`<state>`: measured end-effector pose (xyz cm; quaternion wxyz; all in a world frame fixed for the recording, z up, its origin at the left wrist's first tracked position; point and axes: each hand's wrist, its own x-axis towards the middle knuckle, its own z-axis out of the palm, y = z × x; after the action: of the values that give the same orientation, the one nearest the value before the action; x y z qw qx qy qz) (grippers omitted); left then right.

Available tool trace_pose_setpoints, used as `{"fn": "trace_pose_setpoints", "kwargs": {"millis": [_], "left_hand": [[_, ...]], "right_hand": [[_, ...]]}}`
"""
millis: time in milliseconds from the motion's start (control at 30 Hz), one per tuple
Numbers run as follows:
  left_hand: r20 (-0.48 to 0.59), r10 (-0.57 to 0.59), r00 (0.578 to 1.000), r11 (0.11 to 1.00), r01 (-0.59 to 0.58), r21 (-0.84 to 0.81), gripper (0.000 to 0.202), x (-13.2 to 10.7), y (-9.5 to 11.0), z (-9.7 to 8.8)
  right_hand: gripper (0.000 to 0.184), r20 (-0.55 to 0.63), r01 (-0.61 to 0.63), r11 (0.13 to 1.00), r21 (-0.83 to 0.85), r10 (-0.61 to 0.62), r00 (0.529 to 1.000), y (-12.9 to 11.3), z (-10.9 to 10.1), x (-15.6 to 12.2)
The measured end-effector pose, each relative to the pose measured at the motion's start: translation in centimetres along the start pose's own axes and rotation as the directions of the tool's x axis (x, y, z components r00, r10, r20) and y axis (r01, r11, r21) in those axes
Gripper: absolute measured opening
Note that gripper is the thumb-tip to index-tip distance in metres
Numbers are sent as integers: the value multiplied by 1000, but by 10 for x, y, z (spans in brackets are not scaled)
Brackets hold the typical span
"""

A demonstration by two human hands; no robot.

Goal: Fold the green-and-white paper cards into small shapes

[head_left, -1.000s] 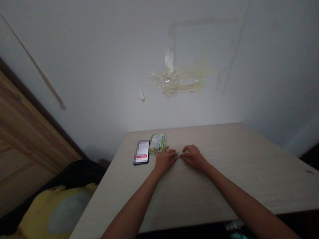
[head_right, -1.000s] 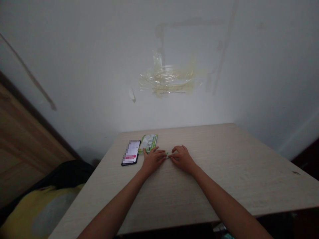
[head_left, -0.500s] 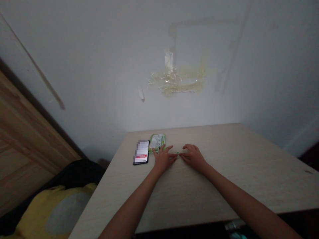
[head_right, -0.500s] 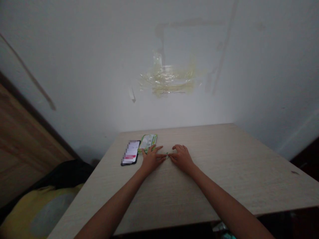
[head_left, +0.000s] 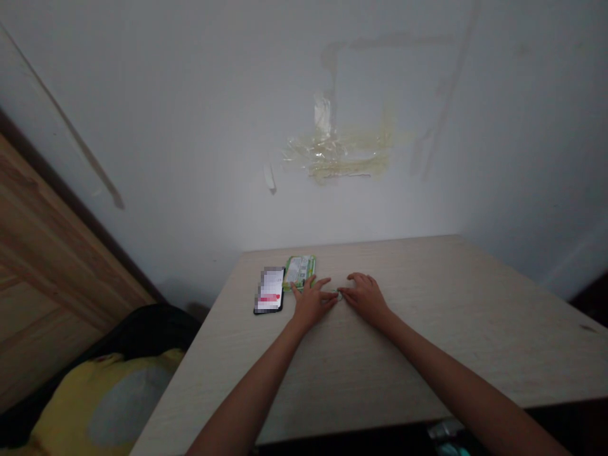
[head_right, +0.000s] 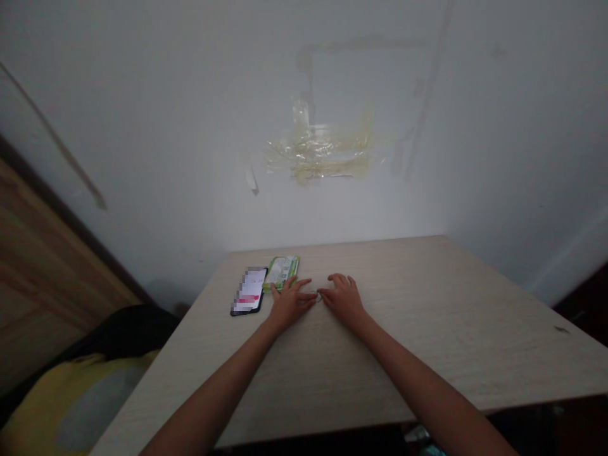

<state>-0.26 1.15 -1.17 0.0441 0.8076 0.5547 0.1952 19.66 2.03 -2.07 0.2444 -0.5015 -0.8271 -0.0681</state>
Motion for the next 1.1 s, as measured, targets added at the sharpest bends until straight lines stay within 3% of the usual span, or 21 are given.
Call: {"fn": "trace_pose_setpoints", "kwargs": {"millis": [467, 733, 1100], "left_hand": [[-60, 7, 998, 1000, -8, -13, 19, -3, 0, -2], [-115, -72, 991, 997, 71, -6, 39, -4, -1, -1], [-105, -133, 986, 981, 116, -154, 10, -5, 8, -2]], "right_hand": [[27, -25, 24, 981, 193, -19, 1000, 13, 12, -4], [20, -75, 27, 936, 351, -1, 997, 14, 9, -3], [25, -90, 23, 847, 531, 30, 996, 16, 10, -3]]}}
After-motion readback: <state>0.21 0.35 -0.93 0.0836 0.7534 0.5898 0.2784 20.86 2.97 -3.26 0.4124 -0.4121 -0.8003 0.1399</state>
